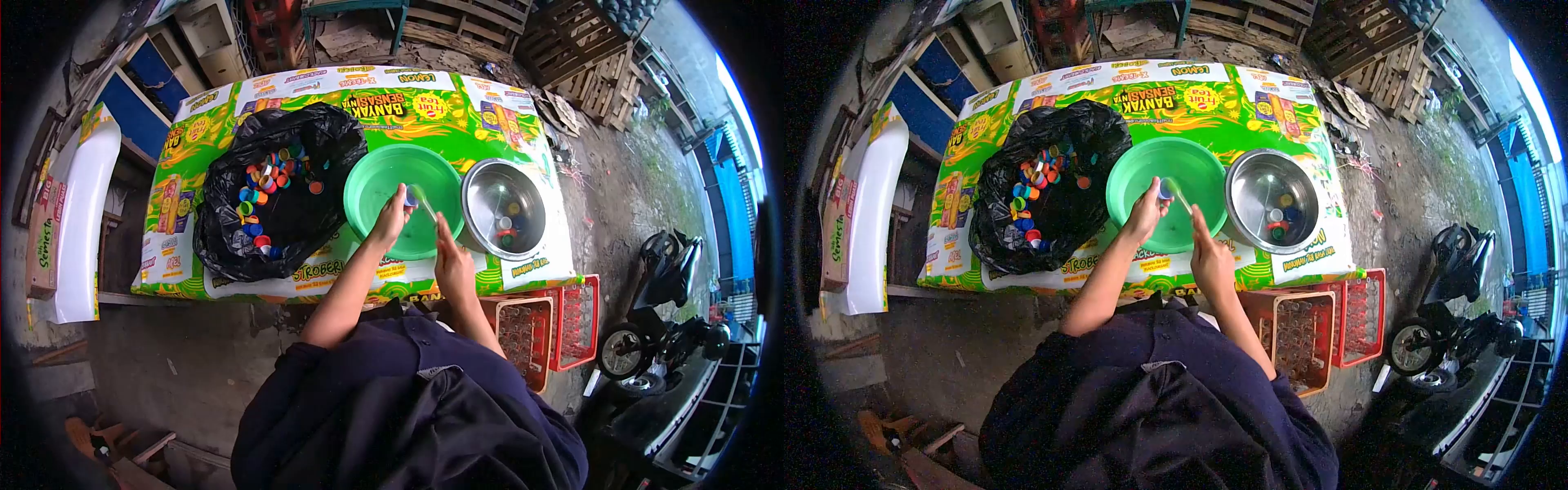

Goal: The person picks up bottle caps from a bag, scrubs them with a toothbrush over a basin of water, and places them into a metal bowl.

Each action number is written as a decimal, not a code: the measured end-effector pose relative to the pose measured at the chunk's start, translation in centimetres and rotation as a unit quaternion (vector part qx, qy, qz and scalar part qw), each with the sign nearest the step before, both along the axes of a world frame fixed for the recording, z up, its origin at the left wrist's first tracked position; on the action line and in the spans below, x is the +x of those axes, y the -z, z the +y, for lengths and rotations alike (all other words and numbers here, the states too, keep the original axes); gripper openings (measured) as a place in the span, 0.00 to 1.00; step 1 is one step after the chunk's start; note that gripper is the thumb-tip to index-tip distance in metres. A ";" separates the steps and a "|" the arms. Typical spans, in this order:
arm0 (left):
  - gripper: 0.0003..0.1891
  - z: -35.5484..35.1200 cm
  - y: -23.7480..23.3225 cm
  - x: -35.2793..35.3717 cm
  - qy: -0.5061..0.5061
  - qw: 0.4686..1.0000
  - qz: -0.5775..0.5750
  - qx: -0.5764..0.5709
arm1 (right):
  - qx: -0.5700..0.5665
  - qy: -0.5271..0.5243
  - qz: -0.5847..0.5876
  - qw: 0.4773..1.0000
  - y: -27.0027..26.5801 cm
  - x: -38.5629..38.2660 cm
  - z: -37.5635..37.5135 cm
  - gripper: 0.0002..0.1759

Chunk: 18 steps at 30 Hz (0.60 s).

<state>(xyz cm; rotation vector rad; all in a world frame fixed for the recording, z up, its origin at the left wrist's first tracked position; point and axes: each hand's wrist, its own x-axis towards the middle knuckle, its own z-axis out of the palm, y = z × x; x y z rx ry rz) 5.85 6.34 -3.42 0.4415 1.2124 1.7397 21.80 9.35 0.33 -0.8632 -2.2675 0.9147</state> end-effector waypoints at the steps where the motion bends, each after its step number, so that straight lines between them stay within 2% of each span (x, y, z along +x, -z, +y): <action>1: 0.22 -0.3 0.0 0.2 -0.009 1.000 -0.022 -0.004 | -0.014 0.027 0.010 0.999 -0.3 0.0 0.1 0.29; 3: 0.21 -0.2 -0.4 0.0 -0.028 0.998 -0.061 -0.004 | 0.021 -0.002 -0.015 1.000 -0.3 0.2 0.1 0.29; 5: 0.21 -0.5 -0.2 -0.2 0.013 0.999 0.008 -0.033 | 0.055 -0.058 -0.017 0.997 1.7 0.7 -0.3 0.29; 6: 0.21 -0.7 -0.5 -0.2 0.032 0.998 0.041 -0.048 | 0.057 -0.035 -0.067 0.996 0.7 0.9 0.3 0.29; 8: 0.21 -0.7 -0.9 1.2 0.000 1.000 0.003 -0.026 | 0.031 0.012 0.057 0.998 0.8 -0.3 1.4 0.29; 9: 0.22 -0.6 -1.3 1.6 -0.016 1.000 -0.013 -0.013 | -0.024 0.028 0.069 0.997 -0.6 -0.8 1.5 0.30; 10: 0.21 -0.7 -1.3 1.6 0.011 0.999 -0.039 -0.014 | -0.059 0.003 0.036 0.998 -1.6 -0.8 1.4 0.30; 13: 0.22 -1.4 -0.8 1.5 0.110 0.993 -0.009 0.035 | -0.045 -0.037 -0.018 0.998 -3.0 -2.1 1.0 0.29; 14: 0.23 -1.6 -0.8 2.0 0.091 0.996 0.014 0.001 | -0.033 -0.029 0.026 0.999 -1.9 -2.5 1.4 0.26; 17: 0.23 -3.2 -2.5 1.0 0.130 0.983 0.117 -0.048 | 0.020 -0.035 0.054 0.998 -1.2 -2.9 1.9 0.23; 18: 0.26 -3.6 -3.3 0.6 0.111 0.978 0.162 -0.067 | 0.038 -0.001 0.054 0.998 -1.4 -2.6 2.4 0.23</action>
